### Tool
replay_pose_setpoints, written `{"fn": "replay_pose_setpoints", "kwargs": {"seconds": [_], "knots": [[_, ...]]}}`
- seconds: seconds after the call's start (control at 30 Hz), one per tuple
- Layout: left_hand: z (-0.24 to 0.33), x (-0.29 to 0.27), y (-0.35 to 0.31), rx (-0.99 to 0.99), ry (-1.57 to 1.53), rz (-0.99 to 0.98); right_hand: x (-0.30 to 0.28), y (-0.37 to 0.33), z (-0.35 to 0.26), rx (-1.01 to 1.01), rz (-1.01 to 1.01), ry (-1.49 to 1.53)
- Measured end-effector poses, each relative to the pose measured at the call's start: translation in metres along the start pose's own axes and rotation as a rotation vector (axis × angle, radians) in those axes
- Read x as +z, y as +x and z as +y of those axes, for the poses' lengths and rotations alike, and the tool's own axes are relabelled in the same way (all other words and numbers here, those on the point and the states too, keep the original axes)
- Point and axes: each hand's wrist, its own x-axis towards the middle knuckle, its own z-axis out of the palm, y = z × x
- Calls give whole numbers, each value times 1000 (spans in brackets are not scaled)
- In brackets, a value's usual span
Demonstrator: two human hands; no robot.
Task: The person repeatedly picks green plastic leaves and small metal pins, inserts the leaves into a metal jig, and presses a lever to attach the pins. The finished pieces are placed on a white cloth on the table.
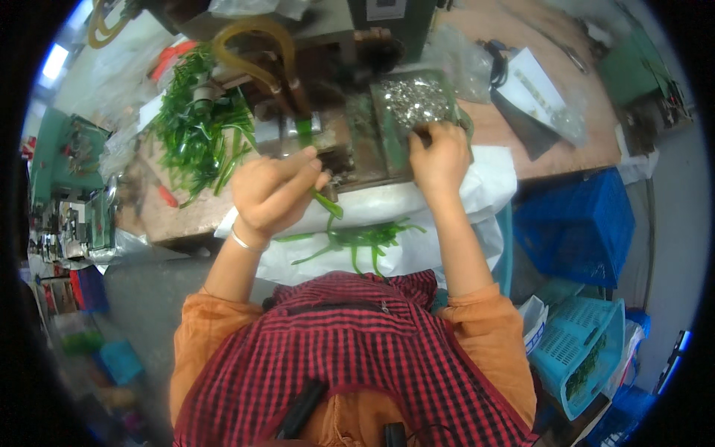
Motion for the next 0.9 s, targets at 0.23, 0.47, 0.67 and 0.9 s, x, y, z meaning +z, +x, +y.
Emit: {"fn": "replay_pose_setpoints", "kwargs": {"seconds": [0.23,0.47,0.67,0.9], "knots": [[36,-40,-26,-215,41,-23,8,6,-12,-113,-31,-237],[-21,-93,-17,-730,574,-57,10,9,-3,-5,142,290],[-77,-33,-114,-1143,783,-664,15,9,-7,-6,131,233],[-85,-71,-92,-1344,472,-347,-32,-28,43,75,269,239]]}}
